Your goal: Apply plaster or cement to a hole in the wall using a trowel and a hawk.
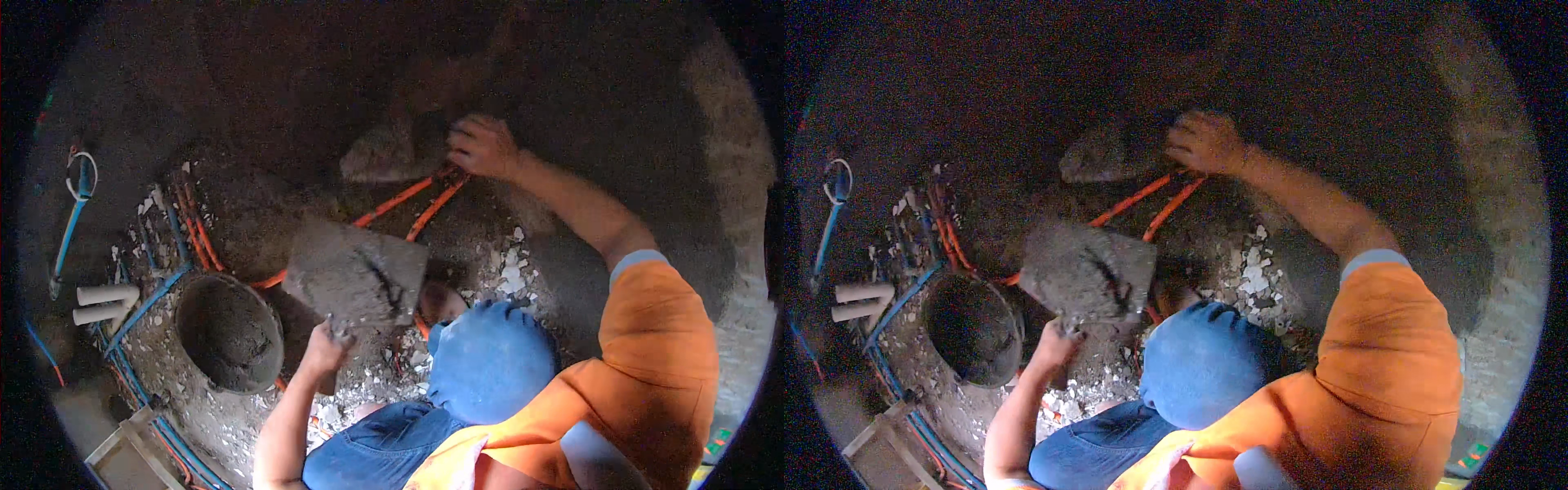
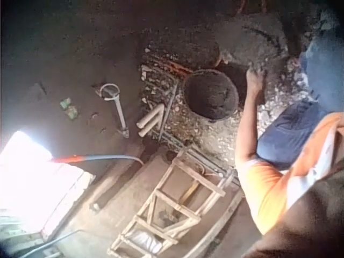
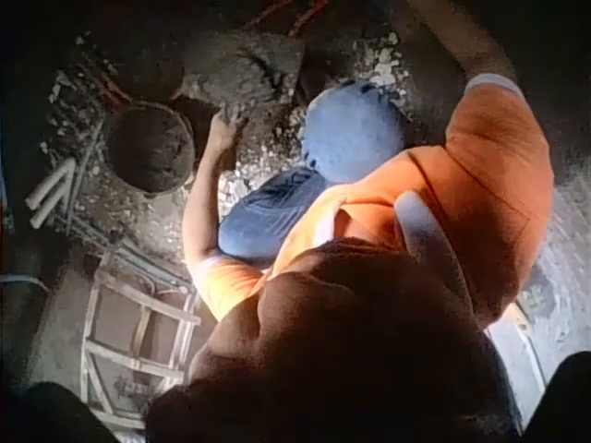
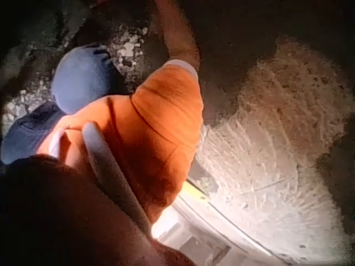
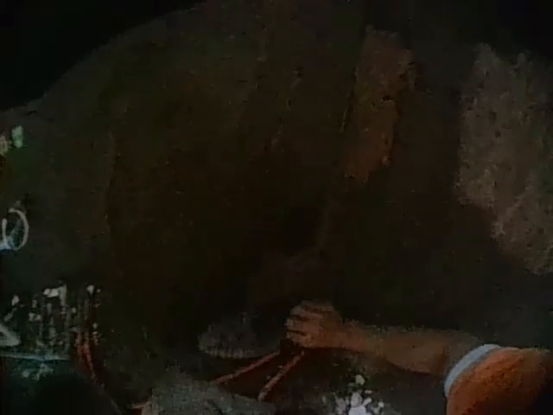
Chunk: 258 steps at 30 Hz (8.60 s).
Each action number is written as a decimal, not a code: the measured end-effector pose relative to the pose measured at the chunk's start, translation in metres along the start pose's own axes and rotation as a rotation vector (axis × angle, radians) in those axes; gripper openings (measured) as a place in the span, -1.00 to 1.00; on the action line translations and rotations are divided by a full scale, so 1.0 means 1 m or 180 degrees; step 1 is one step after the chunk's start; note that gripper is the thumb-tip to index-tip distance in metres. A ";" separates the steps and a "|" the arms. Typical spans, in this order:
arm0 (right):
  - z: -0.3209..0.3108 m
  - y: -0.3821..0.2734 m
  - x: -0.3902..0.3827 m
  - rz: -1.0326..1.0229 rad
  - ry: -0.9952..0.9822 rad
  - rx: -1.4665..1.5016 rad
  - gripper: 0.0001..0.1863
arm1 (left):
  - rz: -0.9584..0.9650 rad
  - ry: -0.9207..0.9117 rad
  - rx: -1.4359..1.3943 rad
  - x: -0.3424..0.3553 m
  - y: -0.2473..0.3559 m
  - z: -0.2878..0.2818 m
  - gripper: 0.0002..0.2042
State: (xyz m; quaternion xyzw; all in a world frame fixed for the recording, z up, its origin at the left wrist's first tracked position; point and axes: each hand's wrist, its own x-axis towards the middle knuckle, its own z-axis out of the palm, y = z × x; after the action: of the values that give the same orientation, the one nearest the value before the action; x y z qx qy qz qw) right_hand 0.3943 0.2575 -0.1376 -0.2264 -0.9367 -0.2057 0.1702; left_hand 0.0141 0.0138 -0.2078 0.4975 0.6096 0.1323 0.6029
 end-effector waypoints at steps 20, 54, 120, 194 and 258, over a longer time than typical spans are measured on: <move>-0.044 0.121 0.056 0.1475 -0.0634 0.0073 -0.63 | -0.1240 -0.0053 -0.1177 -0.012 -0.003 -0.004 -0.88; 0.045 0.052 0.036 0.1309 -0.1382 0.0261 -0.63 | -0.1049 0.0188 -0.1108 -0.016 0.000 0.000 -0.89; 0.098 -0.014 -0.025 0.1131 -0.1295 0.0529 -0.65 | -0.1139 -0.0056 -0.0936 -0.006 -0.020 0.012 -0.77; 0.123 -0.036 0.072 0.1445 -0.0904 0.1978 -0.65 | -0.1337 0.0116 -0.1452 0.001 -0.012 0.000 -0.85; 0.029 0.001 0.108 0.1120 -0.1054 0.0872 -0.63 | -0.0958 0.0125 -0.0996 -0.002 -0.009 -0.002 -0.89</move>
State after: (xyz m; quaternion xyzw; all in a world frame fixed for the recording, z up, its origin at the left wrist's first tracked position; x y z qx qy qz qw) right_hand 0.2979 0.3103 -0.1175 -0.3911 -0.9171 -0.0046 0.0769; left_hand 0.0079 0.0089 -0.2131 0.2985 0.6607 0.1434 0.6737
